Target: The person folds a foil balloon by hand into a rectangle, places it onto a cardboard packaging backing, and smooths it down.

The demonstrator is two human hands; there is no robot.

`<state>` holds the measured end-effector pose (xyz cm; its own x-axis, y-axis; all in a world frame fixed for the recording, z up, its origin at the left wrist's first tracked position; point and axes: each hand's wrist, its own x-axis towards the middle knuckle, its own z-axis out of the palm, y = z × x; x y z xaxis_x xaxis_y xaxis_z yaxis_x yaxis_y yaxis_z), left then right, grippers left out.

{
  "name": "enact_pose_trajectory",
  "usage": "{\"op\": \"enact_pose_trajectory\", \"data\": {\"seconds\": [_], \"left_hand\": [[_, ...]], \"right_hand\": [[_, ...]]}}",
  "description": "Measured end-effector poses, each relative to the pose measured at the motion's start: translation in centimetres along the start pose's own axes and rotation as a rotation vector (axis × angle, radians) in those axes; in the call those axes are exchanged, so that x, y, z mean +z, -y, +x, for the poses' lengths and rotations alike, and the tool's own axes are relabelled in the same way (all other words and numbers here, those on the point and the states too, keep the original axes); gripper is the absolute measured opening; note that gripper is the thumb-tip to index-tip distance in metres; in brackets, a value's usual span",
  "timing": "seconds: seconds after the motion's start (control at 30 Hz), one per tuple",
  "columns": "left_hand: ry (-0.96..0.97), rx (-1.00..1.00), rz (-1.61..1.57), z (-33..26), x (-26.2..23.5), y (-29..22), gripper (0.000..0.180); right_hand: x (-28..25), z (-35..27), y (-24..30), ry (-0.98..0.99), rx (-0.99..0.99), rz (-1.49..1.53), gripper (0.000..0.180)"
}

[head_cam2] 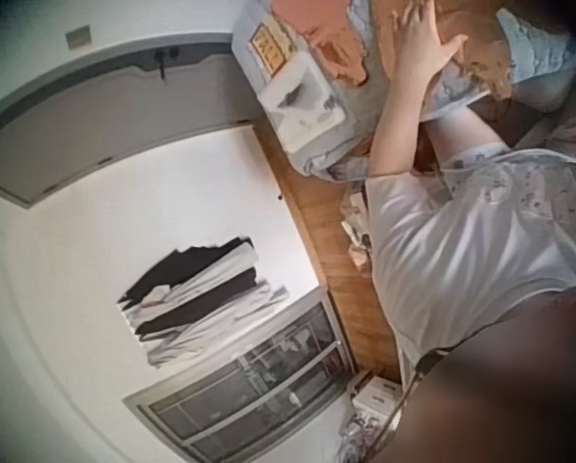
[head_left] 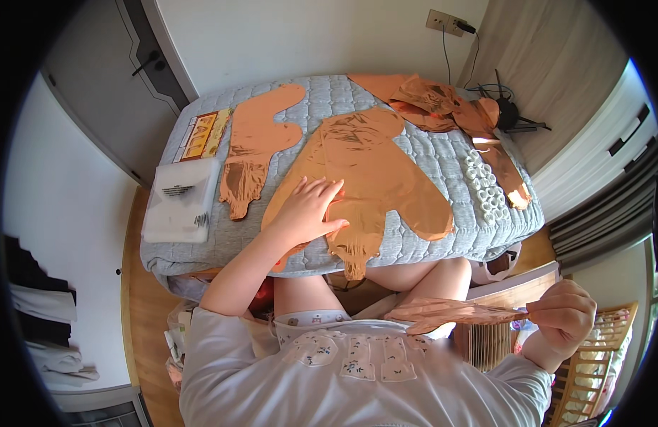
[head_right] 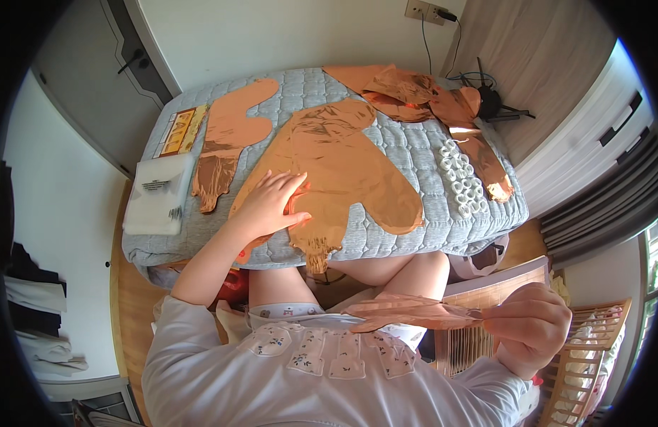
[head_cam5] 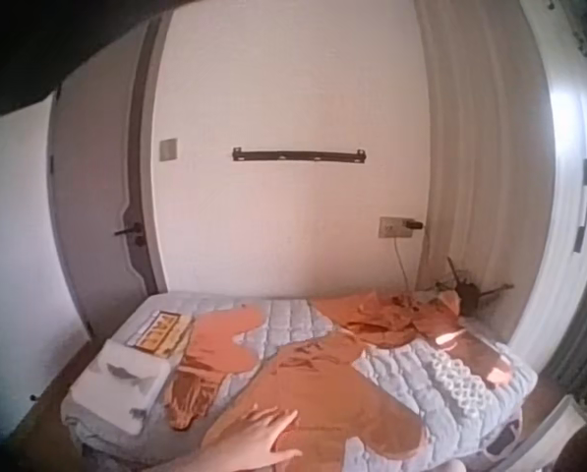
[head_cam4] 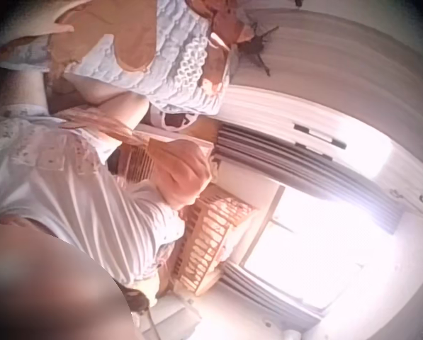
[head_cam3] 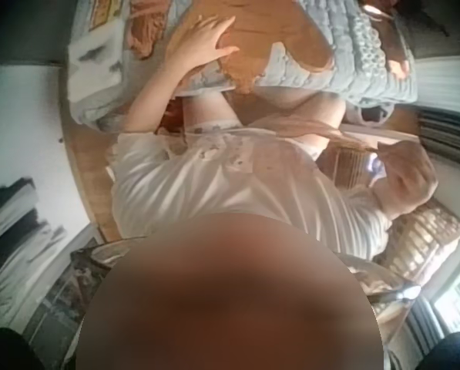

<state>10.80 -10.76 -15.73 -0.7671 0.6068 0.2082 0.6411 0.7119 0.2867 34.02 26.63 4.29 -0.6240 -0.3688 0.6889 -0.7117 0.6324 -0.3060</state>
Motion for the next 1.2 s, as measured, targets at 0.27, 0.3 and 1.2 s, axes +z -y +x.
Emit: {"op": "enact_pose_trajectory", "data": {"seconds": [0.27, 0.3, 1.2], "left_hand": [[-0.189, 0.133, -0.154, -0.8, 0.1, -0.3, 0.085], [-0.185, 0.137, -0.158, -1.2, -0.4, -0.6, 0.085], [-0.253, 0.132, -1.500, -4.5, 1.6, -9.7, 0.016]], "right_hand": [[0.3, 0.8, 0.4, -0.003, -0.015, 0.095, 0.013], [0.4, 0.9, 0.5, -0.003, -0.009, 0.092, 0.013], [-2.9, 0.5, -3.6, -0.178, 0.374, 0.187, 0.017]]}}
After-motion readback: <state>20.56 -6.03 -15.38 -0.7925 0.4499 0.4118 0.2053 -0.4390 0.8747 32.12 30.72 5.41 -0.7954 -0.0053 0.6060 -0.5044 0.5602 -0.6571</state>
